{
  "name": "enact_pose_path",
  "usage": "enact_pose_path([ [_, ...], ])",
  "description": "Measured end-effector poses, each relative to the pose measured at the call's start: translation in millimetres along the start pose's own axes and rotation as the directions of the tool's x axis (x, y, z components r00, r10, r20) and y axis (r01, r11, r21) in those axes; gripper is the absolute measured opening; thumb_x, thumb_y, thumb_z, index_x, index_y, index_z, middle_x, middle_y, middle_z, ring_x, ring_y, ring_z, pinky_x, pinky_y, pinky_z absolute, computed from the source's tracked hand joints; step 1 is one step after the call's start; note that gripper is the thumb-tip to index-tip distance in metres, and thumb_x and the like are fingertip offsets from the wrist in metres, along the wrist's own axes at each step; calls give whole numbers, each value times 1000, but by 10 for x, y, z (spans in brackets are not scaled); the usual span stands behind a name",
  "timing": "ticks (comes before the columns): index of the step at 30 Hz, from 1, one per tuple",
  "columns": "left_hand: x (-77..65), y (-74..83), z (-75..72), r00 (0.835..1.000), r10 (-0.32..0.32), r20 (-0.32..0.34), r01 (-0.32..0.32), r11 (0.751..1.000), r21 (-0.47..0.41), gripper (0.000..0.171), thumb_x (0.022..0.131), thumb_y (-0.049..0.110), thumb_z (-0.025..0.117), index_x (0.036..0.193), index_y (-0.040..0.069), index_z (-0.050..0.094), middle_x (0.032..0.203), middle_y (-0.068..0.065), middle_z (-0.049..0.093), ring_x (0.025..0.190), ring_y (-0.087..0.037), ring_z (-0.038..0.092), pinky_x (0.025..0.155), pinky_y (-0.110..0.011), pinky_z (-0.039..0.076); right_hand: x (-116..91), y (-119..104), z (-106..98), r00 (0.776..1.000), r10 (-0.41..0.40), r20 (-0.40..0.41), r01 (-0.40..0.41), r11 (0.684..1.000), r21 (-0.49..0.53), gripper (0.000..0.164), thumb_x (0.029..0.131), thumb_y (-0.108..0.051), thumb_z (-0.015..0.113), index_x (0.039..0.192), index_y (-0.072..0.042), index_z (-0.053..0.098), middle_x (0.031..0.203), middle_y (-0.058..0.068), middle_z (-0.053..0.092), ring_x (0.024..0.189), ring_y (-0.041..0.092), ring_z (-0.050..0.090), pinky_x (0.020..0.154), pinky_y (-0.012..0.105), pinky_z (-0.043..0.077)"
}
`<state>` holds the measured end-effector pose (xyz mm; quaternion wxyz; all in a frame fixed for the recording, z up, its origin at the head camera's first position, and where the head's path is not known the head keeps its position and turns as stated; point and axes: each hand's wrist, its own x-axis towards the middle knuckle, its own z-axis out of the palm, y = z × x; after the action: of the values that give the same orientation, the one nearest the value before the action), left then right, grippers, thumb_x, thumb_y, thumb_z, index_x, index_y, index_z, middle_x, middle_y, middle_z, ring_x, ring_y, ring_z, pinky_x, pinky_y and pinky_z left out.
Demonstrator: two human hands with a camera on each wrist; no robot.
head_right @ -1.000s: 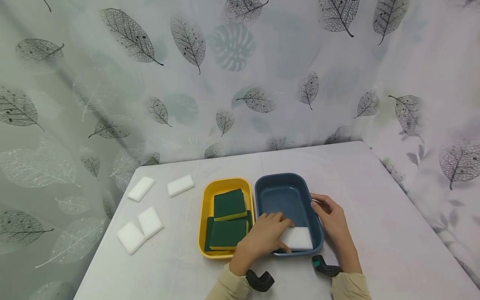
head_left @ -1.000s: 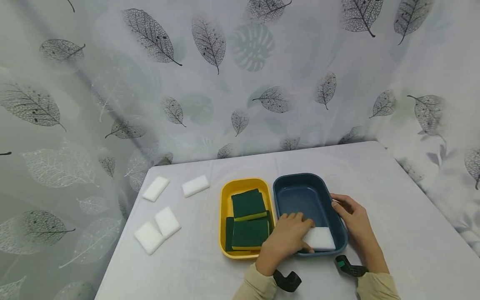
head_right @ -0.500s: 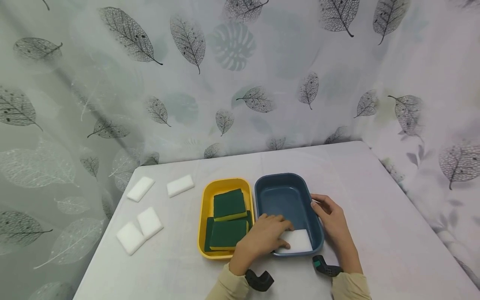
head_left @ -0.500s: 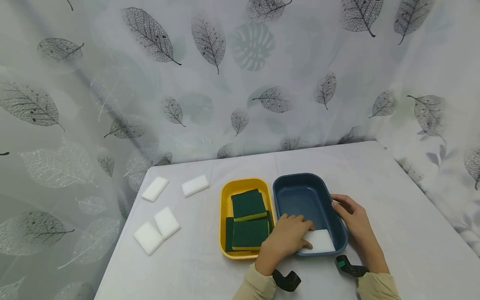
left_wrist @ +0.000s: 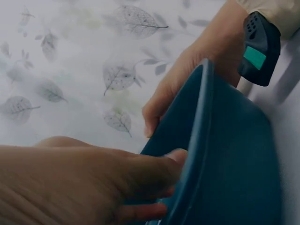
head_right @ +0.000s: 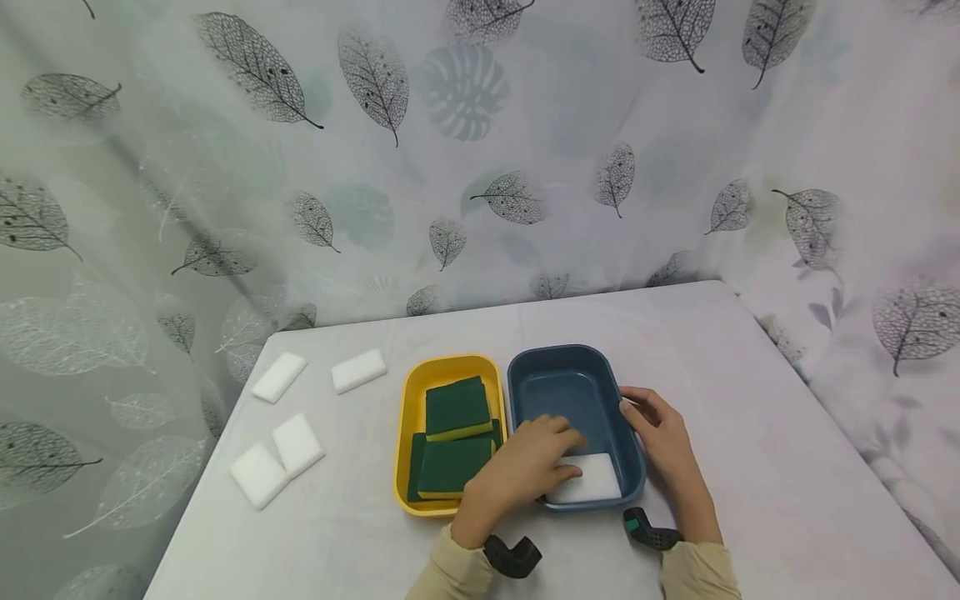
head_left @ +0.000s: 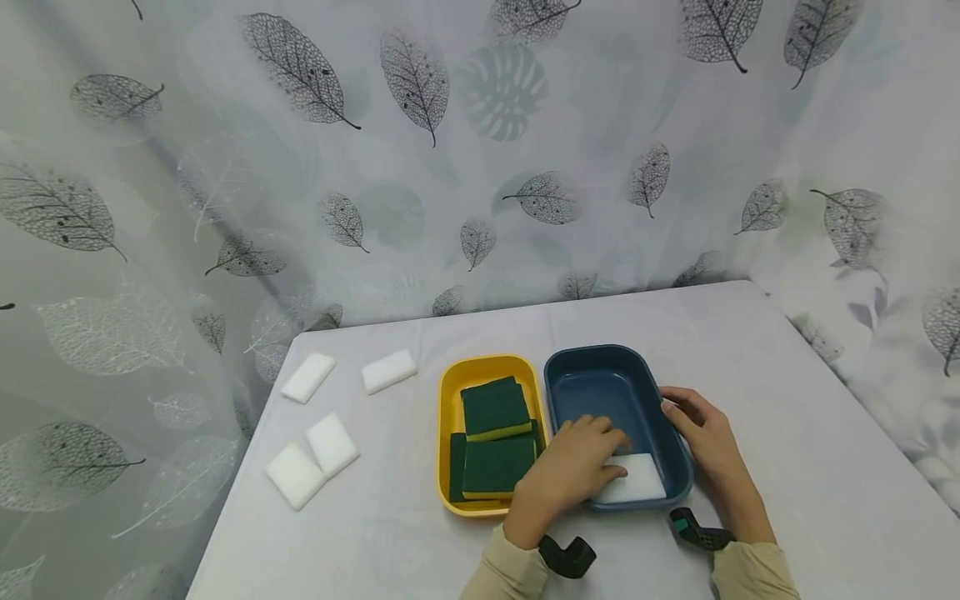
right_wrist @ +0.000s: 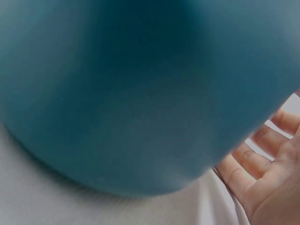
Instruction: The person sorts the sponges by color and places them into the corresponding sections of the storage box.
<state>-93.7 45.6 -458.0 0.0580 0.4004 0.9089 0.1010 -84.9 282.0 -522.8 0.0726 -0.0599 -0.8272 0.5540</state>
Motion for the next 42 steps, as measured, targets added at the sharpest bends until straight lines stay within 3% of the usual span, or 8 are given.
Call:
enact_pose_path([
  [6,-25,-46,-125,993,54,-101,-65,992,-112,31,103,37,65,132,27,70,128,11,68,113,-5,63,97,-20,52,9,3,-4,1000,19,8,-19,1000,7,47,108,-35,57,141,-2,58,117,-38,54,114,-22,45,92,0,39],
  [11,-89,-123,-233,981,66,-182,-117,951,-287,28,105,30,63,131,20,70,123,8,70,110,-6,66,94,-11,50,14,3,0,1000,29,1,-29,1000,1,45,108,-34,56,142,-3,58,119,-35,54,114,-22,45,91,0,38],
  [15,-169,-204,-322,958,47,-282,-166,895,-414,26,107,26,61,129,18,69,122,6,71,107,-8,66,94,-11,51,8,-2,5,999,33,-1,-33,999,-12,45,108,-35,56,142,-4,59,122,-32,55,115,-23,43,92,0,38],
  [24,-298,-405,-459,872,-46,-487,-300,737,-606,22,105,20,63,125,14,70,114,0,73,100,-9,64,89,-28,58,-5,-7,22,1000,18,-15,-18,1000,-3,48,108,-36,56,142,-2,57,117,-34,53,111,-21,48,91,0,40],
  [31,-370,-494,-518,863,-126,-489,-328,597,-732,25,107,19,60,130,14,68,116,-8,75,104,-14,71,95,-30,59,-1,37,2,999,33,-14,-33,999,2,47,108,-35,57,143,-3,57,121,-31,55,111,-20,48,91,0,40],
  [33,-405,-516,-539,863,-156,-480,-315,576,-754,25,107,18,60,130,14,68,115,-10,75,103,-19,72,97,-31,58,-3,42,-1,999,39,-11,-39,999,1,47,108,-35,57,143,-4,57,122,-31,55,111,-21,47,91,0,40],
  [37,-480,-595,-553,858,-222,-464,-278,559,-781,25,106,17,60,130,11,68,115,-13,74,100,-28,72,96,-29,58,2,47,-5,999,31,-15,-31,999,-7,46,108,-34,58,142,-4,58,126,-22,59,113,-22,45,93,-1,37],
  [42,-578,-773,-517,831,-294,-472,-251,560,-790,27,105,14,62,130,6,67,116,-15,73,101,-27,71,94,-27,58,11,29,-9,1000,24,-17,-24,999,-22,48,108,-37,56,142,-3,58,139,10,62,115,-23,41,95,-1,35],
])
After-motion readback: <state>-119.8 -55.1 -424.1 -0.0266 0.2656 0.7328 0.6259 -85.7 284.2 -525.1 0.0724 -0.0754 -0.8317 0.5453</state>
